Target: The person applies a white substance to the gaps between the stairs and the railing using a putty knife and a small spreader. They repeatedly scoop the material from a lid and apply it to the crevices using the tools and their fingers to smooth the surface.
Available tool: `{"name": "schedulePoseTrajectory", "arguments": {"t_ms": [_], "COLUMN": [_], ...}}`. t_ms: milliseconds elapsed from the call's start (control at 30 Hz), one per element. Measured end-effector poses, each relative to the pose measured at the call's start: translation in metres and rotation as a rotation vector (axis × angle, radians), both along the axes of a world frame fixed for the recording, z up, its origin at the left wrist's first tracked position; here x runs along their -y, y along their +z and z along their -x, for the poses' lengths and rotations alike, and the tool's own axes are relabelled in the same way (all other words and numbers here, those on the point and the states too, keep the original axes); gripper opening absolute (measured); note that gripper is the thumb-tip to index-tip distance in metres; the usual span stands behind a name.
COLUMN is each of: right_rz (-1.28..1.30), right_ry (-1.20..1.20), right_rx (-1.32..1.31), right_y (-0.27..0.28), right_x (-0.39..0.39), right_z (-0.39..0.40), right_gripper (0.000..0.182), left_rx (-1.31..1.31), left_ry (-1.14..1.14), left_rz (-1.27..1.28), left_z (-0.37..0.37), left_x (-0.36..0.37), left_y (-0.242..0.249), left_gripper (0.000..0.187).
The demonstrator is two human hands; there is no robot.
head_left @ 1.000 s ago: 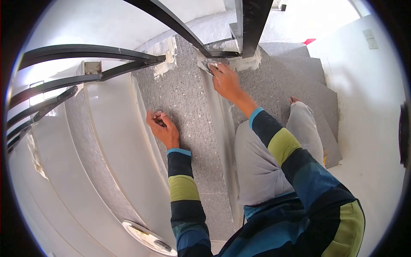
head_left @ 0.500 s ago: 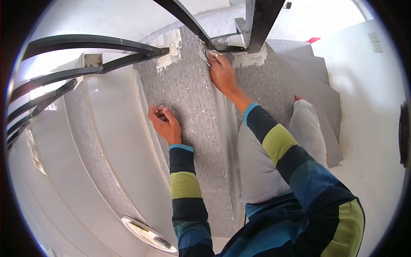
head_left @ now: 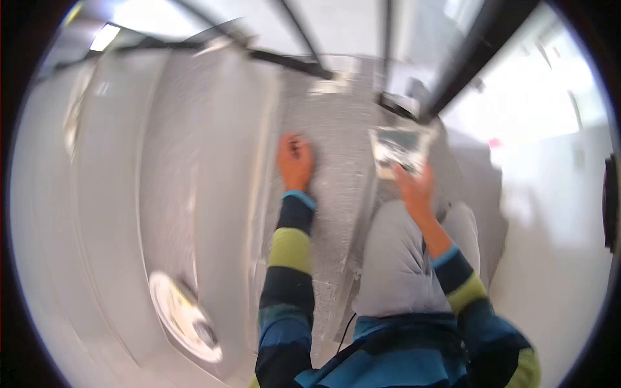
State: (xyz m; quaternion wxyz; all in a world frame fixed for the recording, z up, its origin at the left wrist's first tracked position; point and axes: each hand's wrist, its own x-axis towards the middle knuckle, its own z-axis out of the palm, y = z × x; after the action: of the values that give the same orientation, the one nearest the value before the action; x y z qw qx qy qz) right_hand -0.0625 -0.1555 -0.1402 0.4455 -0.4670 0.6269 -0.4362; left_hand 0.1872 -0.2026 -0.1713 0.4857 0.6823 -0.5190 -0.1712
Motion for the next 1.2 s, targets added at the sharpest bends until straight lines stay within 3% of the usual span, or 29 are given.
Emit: {"name": "schedulePoseTrajectory", "arguments": {"t_ms": [33, 67, 100, 133, 233, 300, 367, 467, 500, 600, 833, 1033, 1200], "right_rz": [-0.058, 0.072, 0.254, 0.286, 0.441, 0.802, 1.131, 1.448, 1.531, 1.673, 1.456, 1.411, 1.470], "right_ry": [0.030, 0.002, 0.166, 0.350, 0.592, 0.960, 1.163, 1.341, 1.365, 1.428, 1.532, 1.695, 1.762], "right_rx": [0.170, 0.050, -0.087, 0.049, 0.210, -0.146, -0.277, -0.246, -0.273, -0.303, -0.178, -0.190, -0.200], "right_y": [0.034, 0.016, 0.053, 0.055, 0.144, 0.189, 0.223, 0.250, 0.249, 0.242, 0.261, 0.254, 0.240], "right_x": [-0.005, -0.011, -0.017, -0.019, -0.036, -0.035, -0.061, -0.095, -0.100, -0.106, -0.129, -0.159, -0.183], "right_z": [-0.005, -0.004, -0.010, -0.008, -0.074, -0.107, -0.157, -0.227, -0.245, -0.302, -0.360, -0.410, -0.428], "right_gripper": [0.028, 0.037, 0.034, 0.031, 0.028, 0.031, 0.038, 0.040, 0.040, 0.036, 0.016, 0.020, 0.023], "left_rx": [-0.039, -0.052, -0.174, -0.159, -0.348, -0.407, -0.854, -1.090, -0.941, -1.139, -1.181, -1.140, -1.184], "left_ry": [-0.002, 0.011, 0.043, 0.068, 0.130, 0.178, 0.227, 0.325, 0.477, 0.451, 0.495, 0.650, 0.626], "left_rz": [0.038, -0.010, 0.016, 0.100, 0.159, 0.154, 0.411, 0.637, 0.694, 0.694, 0.764, 0.803, 0.815], "left_z": [0.000, 0.001, 0.000, -0.001, -0.017, -0.021, -0.028, -0.037, -0.034, -0.047, -0.059, -0.062, -0.062], "left_x": [0.000, -0.009, -0.015, -0.028, -0.099, -0.136, -0.182, -0.248, -0.259, -0.290, -0.291, -0.301, -0.308], "left_y": [0.004, 0.020, 0.023, 0.034, 0.067, 0.079, 0.080, 0.105, 0.113, 0.106, 0.123, 0.130, 0.131], "left_gripper": [0.012, 0.011, 0.010, 0.010, 0.009, 0.012, 0.017, 0.026, 0.031, 0.040, 0.043, 0.039, 0.038]}}
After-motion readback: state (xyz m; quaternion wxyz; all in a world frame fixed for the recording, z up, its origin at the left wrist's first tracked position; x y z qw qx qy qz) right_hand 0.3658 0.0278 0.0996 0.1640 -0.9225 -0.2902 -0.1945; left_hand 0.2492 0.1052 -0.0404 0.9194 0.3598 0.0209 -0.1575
